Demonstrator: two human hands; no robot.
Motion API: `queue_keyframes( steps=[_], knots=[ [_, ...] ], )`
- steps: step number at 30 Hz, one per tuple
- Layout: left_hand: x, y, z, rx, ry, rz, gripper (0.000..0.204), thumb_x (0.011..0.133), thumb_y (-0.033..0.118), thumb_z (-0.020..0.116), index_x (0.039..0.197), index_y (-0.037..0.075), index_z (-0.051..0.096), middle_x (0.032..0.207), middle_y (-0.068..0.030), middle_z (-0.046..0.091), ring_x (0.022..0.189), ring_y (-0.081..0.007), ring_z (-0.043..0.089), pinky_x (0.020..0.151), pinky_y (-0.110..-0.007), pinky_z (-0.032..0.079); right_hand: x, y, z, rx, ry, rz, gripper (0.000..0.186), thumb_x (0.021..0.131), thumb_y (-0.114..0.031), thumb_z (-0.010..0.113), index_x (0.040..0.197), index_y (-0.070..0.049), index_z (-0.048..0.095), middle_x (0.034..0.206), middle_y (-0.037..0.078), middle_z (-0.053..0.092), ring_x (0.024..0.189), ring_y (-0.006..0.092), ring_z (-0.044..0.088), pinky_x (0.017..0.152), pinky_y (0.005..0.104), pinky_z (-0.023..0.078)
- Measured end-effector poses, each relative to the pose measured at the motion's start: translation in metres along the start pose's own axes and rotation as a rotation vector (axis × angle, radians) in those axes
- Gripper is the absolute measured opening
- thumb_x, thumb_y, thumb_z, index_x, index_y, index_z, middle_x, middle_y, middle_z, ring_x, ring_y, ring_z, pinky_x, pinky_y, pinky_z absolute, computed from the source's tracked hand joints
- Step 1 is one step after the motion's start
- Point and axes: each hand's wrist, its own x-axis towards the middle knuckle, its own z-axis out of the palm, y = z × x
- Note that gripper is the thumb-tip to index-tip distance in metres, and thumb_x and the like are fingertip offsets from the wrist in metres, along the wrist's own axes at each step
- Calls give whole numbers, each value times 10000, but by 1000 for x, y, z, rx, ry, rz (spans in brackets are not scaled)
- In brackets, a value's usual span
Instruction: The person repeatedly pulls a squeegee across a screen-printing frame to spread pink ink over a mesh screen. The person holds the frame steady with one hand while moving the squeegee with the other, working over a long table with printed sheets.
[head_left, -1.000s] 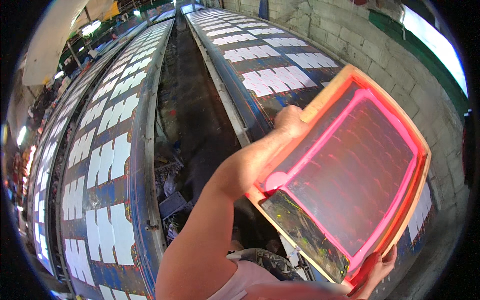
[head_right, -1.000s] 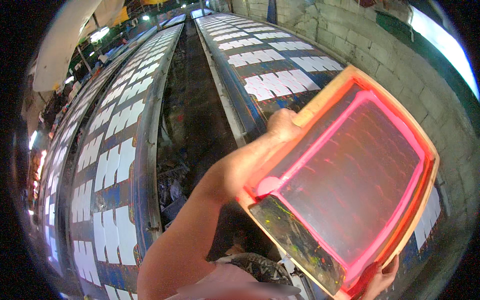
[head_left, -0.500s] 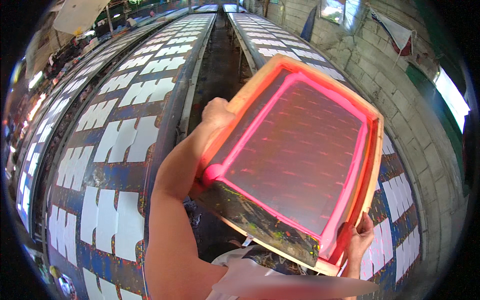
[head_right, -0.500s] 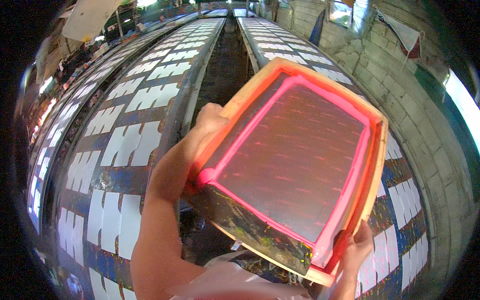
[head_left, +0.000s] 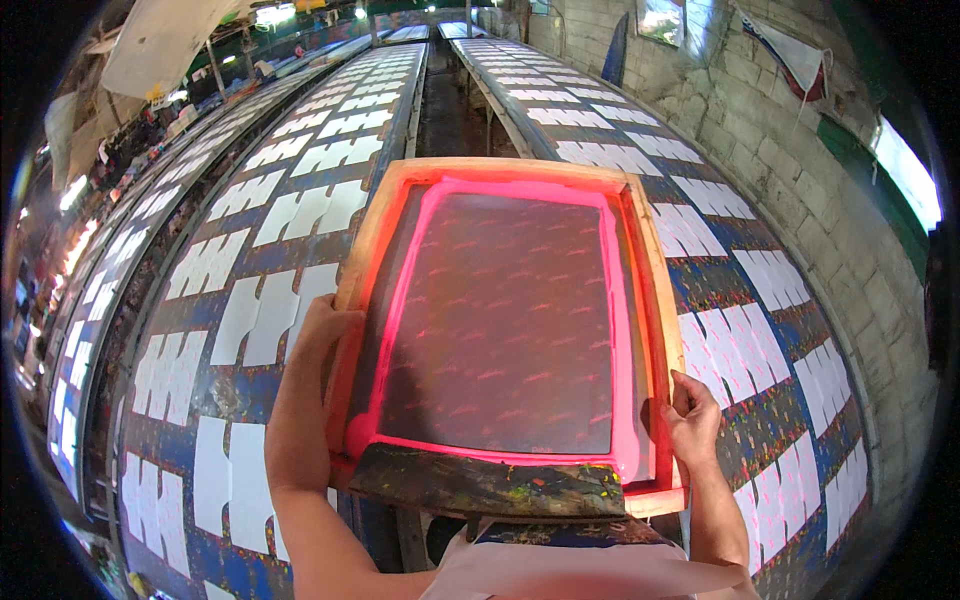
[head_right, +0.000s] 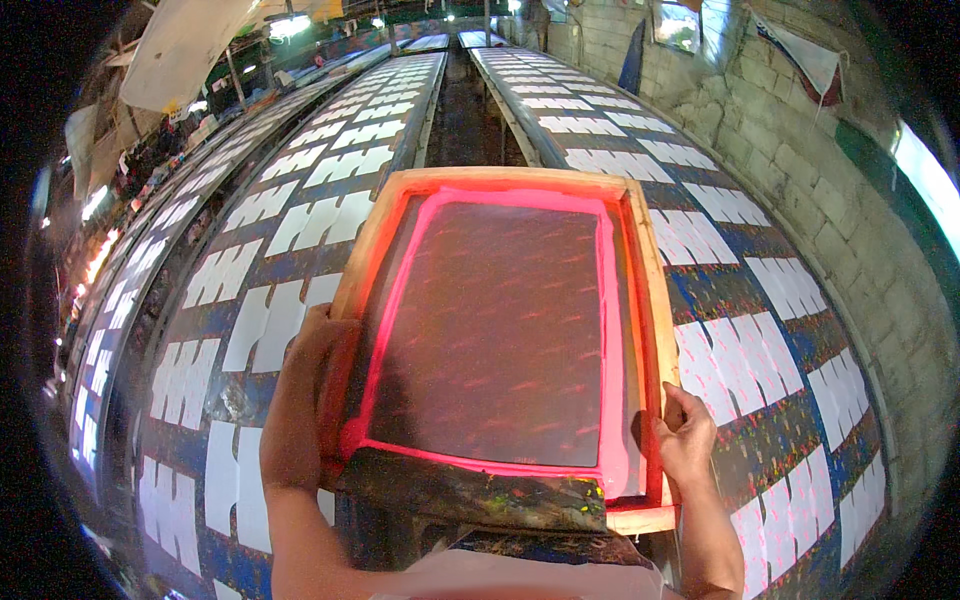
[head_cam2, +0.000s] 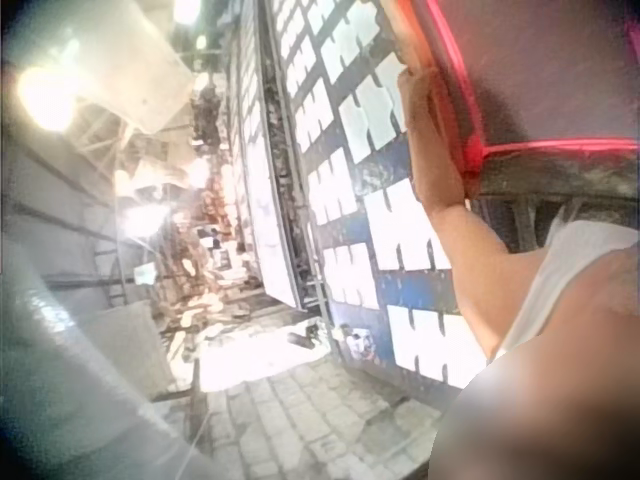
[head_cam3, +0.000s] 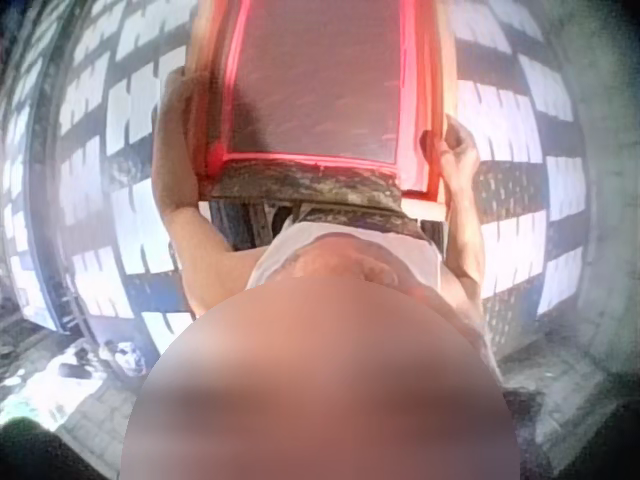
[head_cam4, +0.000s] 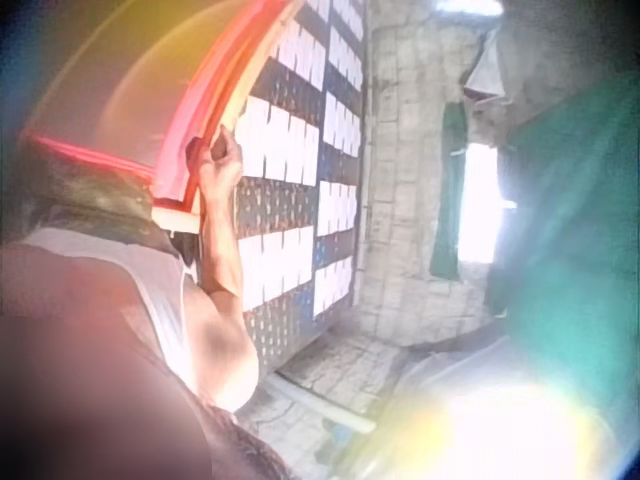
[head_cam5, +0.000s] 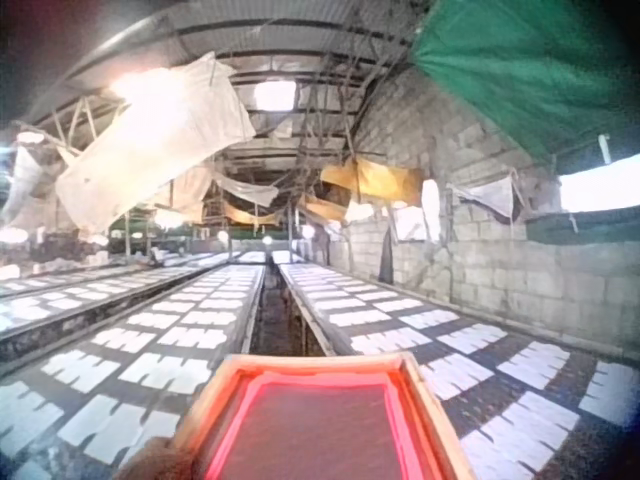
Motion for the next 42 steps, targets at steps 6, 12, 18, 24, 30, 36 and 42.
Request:
queue_keyframes(
  steps=[6, 12, 18, 24, 30, 36, 42],
  knots=[
    [-22, -9, -16, 78, 175, -54, 478, 810, 133, 903, 1232, -58, 786, 1055, -177, 834, 926, -282, 801, 851, -429, 620, 38, 1, 44, -25, -48, -118, 658, 861, 11, 848, 1499, 0, 685, 1287, 143, 792, 1180, 228, 744, 1061, 381, 566],
    [-5, -4, -30, 41, 266, -2, 424, 822, 31, 848, 1228, -66, 776, 1031, -159, 828, 895, -259, 793, 821, -404, 626, 91, 14, 91, 194, -141, 43, 813, 830, 3, 883, 1583, 42, 579, 1160, 116, 773, 1091, 190, 743, 928, 349, 595],
    [54, -1, -31, -73, 269, 67, 375, 866, -17, 772, 1238, -60, 775, 1059, -137, 832, 887, -213, 781, 811, -371, 626, 178, 21, 148, 449, -465, 201, 544, 974, 106, 701, 1505, 28, 611, 1301, 124, 756, 1178, 198, 747, 992, 367, 607],
    [132, 11, -37, -38, 326, -21, 349, 882, -85, 698, 1219, -45, 781, 1054, -101, 828, 858, -175, 750, 787, -329, 594, 287, 9, 218, 586, -507, 128, 585, 976, 112, 687, 1543, 46, 560, 1388, 130, 733, 1279, 211, 717, 1104, 363, 562],
    [179, 17, -37, -114, 419, -85, 349, 869, -95, 681, 1205, -57, 769, 1056, -93, 812, 873, -183, 736, 809, -336, 583, 378, -2, 280, 561, -644, 100, 655, 977, 27, 718, 1598, 11, 510, 1363, 111, 709, 1226, 165, 675, 1090, 344, 528],
    [248, -3, -52, -42, 452, -154, 401, 863, -89, 717, 1262, -65, 742, 1102, -98, 801, 920, -219, 737, 864, -362, 592, 462, -24, 354, 488, -683, 14, 658, 958, -57, 762, 1576, 10, 544, 1354, 116, 730, 1250, 182, 680, 1114, 372, 528],
    [364, -57, -73, -168, 455, -109, 412, 861, -86, 723, 1272, -66, 736, 1160, -106, 792, 977, -232, 736, 914, -365, 590, 559, -56, 446, 109, -583, -221, 710, 919, -215, 807, 1542, 19, 559, 1304, 258, 754, 1255, 339, 737, 1092, 427, 541]
  ],
)
